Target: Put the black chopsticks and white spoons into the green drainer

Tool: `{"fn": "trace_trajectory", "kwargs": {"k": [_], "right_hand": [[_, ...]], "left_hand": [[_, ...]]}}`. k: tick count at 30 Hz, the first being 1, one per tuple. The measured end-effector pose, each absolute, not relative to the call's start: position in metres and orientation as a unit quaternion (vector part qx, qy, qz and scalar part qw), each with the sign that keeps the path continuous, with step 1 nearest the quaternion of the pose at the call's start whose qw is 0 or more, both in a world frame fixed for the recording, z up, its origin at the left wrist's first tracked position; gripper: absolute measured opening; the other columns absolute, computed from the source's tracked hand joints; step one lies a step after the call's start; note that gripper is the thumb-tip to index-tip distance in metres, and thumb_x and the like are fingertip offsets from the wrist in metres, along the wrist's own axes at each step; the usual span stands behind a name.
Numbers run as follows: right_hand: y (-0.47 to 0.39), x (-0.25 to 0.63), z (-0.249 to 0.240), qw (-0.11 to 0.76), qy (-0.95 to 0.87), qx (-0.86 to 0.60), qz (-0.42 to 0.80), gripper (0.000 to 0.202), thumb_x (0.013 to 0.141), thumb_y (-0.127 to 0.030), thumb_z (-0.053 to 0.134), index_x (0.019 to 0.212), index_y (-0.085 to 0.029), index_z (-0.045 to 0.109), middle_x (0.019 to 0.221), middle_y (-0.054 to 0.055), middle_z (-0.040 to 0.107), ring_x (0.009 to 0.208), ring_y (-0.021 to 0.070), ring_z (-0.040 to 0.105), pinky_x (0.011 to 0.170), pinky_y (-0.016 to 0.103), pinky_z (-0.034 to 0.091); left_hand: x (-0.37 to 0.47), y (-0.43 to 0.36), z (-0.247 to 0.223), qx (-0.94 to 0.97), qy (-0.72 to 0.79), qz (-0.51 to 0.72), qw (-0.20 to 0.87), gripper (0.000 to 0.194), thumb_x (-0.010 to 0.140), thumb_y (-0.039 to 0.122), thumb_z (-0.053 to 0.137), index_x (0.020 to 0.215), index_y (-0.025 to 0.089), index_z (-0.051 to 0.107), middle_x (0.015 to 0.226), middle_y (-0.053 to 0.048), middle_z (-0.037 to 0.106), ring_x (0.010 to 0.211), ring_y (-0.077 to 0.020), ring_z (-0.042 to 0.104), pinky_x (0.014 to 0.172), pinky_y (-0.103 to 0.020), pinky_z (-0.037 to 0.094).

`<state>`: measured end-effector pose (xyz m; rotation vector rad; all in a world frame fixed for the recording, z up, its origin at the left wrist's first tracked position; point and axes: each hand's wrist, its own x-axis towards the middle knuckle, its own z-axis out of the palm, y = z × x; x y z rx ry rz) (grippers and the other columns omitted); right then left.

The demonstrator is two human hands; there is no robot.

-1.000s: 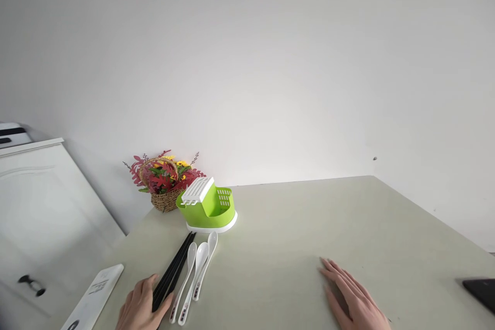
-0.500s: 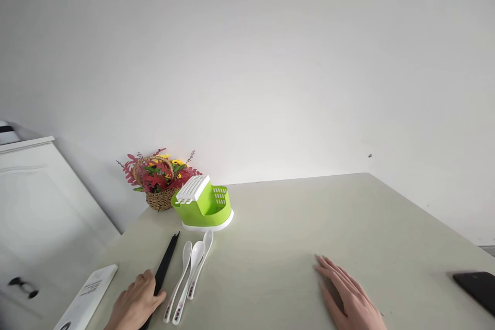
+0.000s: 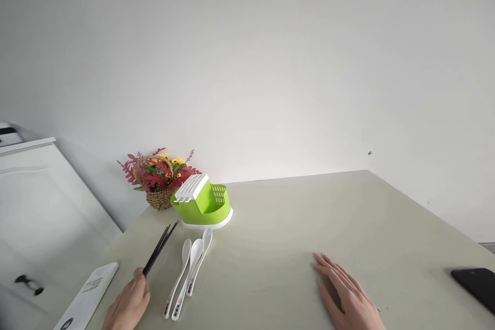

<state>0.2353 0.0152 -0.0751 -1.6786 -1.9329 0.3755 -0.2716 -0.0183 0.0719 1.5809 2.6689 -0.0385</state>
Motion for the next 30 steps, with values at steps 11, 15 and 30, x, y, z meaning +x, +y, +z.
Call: {"fn": "trace_trajectory", "kwargs": {"k": [11,15,30], "right_hand": [[0.013,0.233,-0.070,0.273,-0.710,-0.630,0.154,0.044,0.099,-0.056,0.044,0.138,-0.043,0.058,0.157,-0.010,0.047,0.143,0.0251,0.049,0.105,0.043,0.057],[0.013,0.231,-0.064,0.281,-0.708,-0.629,0.154,0.042,0.099,-0.055,0.043,0.135,-0.042,0.060,0.156,-0.011,0.049,0.144,0.0245,0.048,0.108,0.044,0.055],[0.010,0.226,-0.055,0.316,-0.696,-0.628,0.146,0.037,0.100,-0.050,0.045,0.130,-0.039,0.063,0.151,-0.007,0.057,0.141,0.0248,0.051,0.110,0.047,0.053]], "left_hand": [[-0.131,-0.026,0.018,0.698,0.686,0.204,0.035,0.034,0.106,0.043,0.030,0.114,0.023,0.056,0.079,-0.004,0.074,0.073,-0.0226,0.075,0.060,-0.026,0.050],[-0.088,-0.006,0.008,0.753,0.645,0.109,-0.065,0.026,0.107,0.027,0.037,0.116,0.016,0.059,0.071,-0.002,0.070,0.060,-0.0192,0.072,0.048,-0.024,0.044],[-0.076,0.000,-0.019,0.758,0.622,0.077,-0.181,0.036,0.097,0.012,0.053,0.132,0.011,0.062,0.110,-0.014,0.072,0.095,-0.0261,0.072,0.076,-0.036,0.061]]}}
